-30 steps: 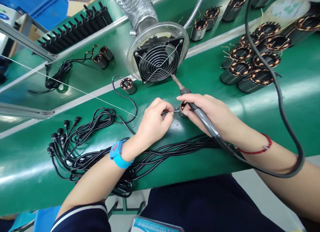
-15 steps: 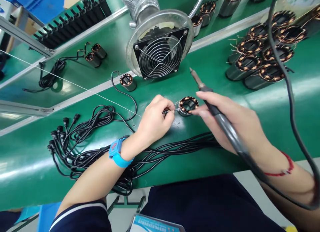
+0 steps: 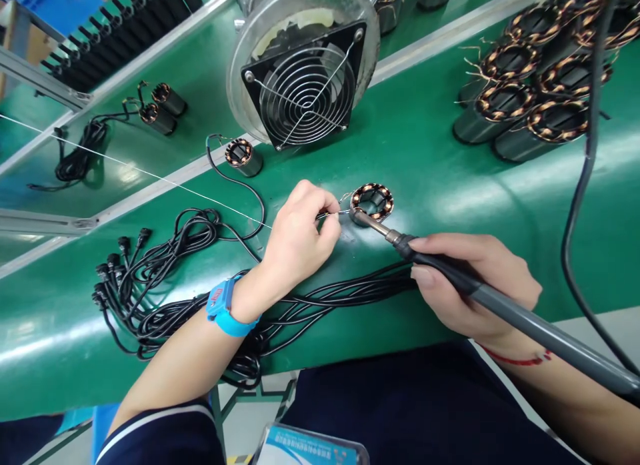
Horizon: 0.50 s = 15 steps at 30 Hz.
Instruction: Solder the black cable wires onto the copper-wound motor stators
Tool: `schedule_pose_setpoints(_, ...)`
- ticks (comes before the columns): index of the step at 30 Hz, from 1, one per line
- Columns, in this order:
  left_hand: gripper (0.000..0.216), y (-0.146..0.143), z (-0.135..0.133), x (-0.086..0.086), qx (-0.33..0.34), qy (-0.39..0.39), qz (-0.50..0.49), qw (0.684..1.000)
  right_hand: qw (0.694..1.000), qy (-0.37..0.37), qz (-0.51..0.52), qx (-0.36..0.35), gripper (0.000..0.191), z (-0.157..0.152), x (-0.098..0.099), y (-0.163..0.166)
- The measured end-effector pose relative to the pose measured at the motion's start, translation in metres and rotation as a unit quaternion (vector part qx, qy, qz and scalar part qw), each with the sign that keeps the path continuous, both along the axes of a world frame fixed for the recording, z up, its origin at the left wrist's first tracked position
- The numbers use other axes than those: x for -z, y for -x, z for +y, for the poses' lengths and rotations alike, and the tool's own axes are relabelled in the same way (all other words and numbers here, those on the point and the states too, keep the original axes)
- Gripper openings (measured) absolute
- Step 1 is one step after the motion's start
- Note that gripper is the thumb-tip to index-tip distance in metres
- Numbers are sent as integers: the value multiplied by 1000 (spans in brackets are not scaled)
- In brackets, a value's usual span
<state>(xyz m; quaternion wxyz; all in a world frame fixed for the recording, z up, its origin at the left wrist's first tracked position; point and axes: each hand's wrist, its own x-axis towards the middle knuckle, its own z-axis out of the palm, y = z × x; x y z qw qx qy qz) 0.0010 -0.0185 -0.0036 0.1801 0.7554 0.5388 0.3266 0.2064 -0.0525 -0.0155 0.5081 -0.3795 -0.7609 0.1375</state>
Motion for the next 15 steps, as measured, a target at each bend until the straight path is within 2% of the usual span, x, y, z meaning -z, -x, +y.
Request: schedule_pose_setpoints(15,18,1,1,-1,8,6,12,1000,1000,-7,-8,-7,14,-1,2,1)
